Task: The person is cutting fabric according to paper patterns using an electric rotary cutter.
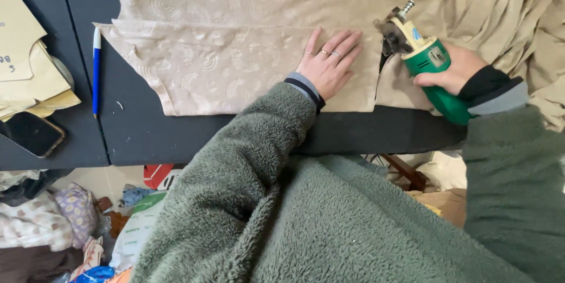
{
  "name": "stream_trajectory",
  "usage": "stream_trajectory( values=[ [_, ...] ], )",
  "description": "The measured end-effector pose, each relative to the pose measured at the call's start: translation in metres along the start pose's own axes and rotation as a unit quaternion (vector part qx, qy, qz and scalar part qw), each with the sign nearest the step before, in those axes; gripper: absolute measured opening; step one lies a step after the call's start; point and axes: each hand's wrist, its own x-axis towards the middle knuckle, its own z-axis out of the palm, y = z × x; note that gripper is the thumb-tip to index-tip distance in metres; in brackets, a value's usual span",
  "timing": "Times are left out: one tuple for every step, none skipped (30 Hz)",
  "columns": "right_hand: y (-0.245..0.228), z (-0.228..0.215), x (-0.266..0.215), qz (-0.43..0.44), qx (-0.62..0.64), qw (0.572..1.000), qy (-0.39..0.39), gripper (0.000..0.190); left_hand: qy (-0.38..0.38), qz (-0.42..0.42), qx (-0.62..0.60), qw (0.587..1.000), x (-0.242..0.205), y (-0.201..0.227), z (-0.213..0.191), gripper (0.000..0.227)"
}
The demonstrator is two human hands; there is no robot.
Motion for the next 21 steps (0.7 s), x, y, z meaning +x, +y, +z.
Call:
stream_trajectory(
  values=[
    [0.009, -0.005, 0.008, -0.002, -0.001, 1.0, -0.001, 0.067, 0.001, -0.002, 0.002, 1.0, -0.001, 0.001, 0.0, 0.067],
    [0.018, -0.01, 0.016, -0.006, -0.043, 0.999, -0.018, 0.071, -0.004, -0.001, 0.003, 1.0, -0.002, 0.001, 0.0, 0.066],
    [0.026, -0.015, 0.025, -0.009, -0.086, 0.996, -0.034, 0.076, -0.007, -0.001, 0.005, 1.0, -0.002, 0.001, 0.0, 0.066],
    [0.026, -0.021, 0.029, -0.013, -0.087, 0.996, -0.033, 0.076, -0.006, -0.002, 0.008, 1.0, -0.001, 0.0, -0.001, 0.066],
    [0.026, -0.025, 0.031, -0.019, -0.06, 0.997, -0.044, 0.08, -0.01, -0.002, 0.006, 1.0, -0.001, 0.0, -0.001, 0.066],
    [0.026, -0.029, 0.034, -0.026, -0.033, 0.998, -0.054, 0.084, -0.014, -0.002, 0.003, 1.0, -0.002, 0.001, -0.001, 0.065],
    [0.027, -0.029, 0.038, -0.029, -0.035, 0.997, -0.056, 0.084, -0.014, -0.006, 0.005, 1.0, -0.002, 0.0, -0.001, 0.065],
    [0.029, -0.029, 0.042, -0.014, -0.052, 0.997, -0.058, 0.085, -0.012, -0.002, 0.002, 1.0, -0.002, 0.0, -0.001, 0.064],
    [0.031, -0.03, 0.045, 0.001, -0.068, 0.996, -0.06, 0.087, -0.011, 0.003, -0.002, 1.0, -0.001, -0.001, 0.0, 0.063],
    [0.032, -0.03, 0.05, -0.001, -0.07, 0.996, -0.061, 0.087, -0.01, 0.0, -0.001, 1.0, -0.002, -0.002, 0.003, 0.063],
    [0.034, -0.031, 0.054, -0.013, -0.087, 0.994, -0.058, 0.09, -0.01, 0.006, -0.001, 1.0, -0.002, -0.003, 0.007, 0.062],
    [0.036, -0.032, 0.059, -0.025, -0.103, 0.993, -0.054, 0.094, -0.011, 0.011, -0.001, 1.0, -0.002, -0.003, 0.011, 0.061],
    [0.033, -0.034, 0.062, -0.026, -0.105, 0.993, -0.057, 0.094, -0.011, 0.008, -0.002, 1.0, -0.002, -0.003, 0.01, 0.061],
    [0.029, -0.036, 0.066, -0.039, -0.122, 0.99, -0.061, 0.091, -0.01, 0.013, 0.0, 1.0, -0.002, -0.003, 0.009, 0.061],
    [0.025, -0.038, 0.07, -0.053, -0.139, 0.987, -0.066, 0.089, -0.01, 0.018, 0.002, 1.0, -0.003, -0.003, 0.007, 0.06],
    [0.024, -0.037, 0.075, -0.055, -0.14, 0.986, -0.068, 0.089, -0.01, 0.014, 0.002, 1.0, -0.004, -0.003, 0.007, 0.06],
    [0.022, -0.037, 0.08, -0.065, -0.158, 0.983, -0.069, 0.091, -0.006, 0.018, -0.002, 1.0, -0.004, -0.004, 0.006, 0.061],
    [0.02, -0.037, 0.086, -0.075, -0.177, 0.979, -0.07, 0.093, -0.002, 0.022, -0.006, 1.0, -0.004, -0.004, 0.004, 0.061],
    [0.01, -0.037, 0.086, -0.077, -0.178, 0.978, -0.072, 0.093, -0.002, 0.019, -0.005, 1.0, -0.005, -0.005, 0.005, 0.061],
    [0.001, -0.038, 0.086, -0.087, -0.146, 0.982, -0.081, 0.092, 0.004, 0.024, -0.005, 1.0, -0.006, -0.005, 0.006, 0.06],
    [-0.009, -0.037, 0.087, -0.098, -0.114, 0.984, -0.09, 0.092, 0.009, 0.029, -0.004, 1.0, -0.007, -0.005, 0.007, 0.058]
  ],
)
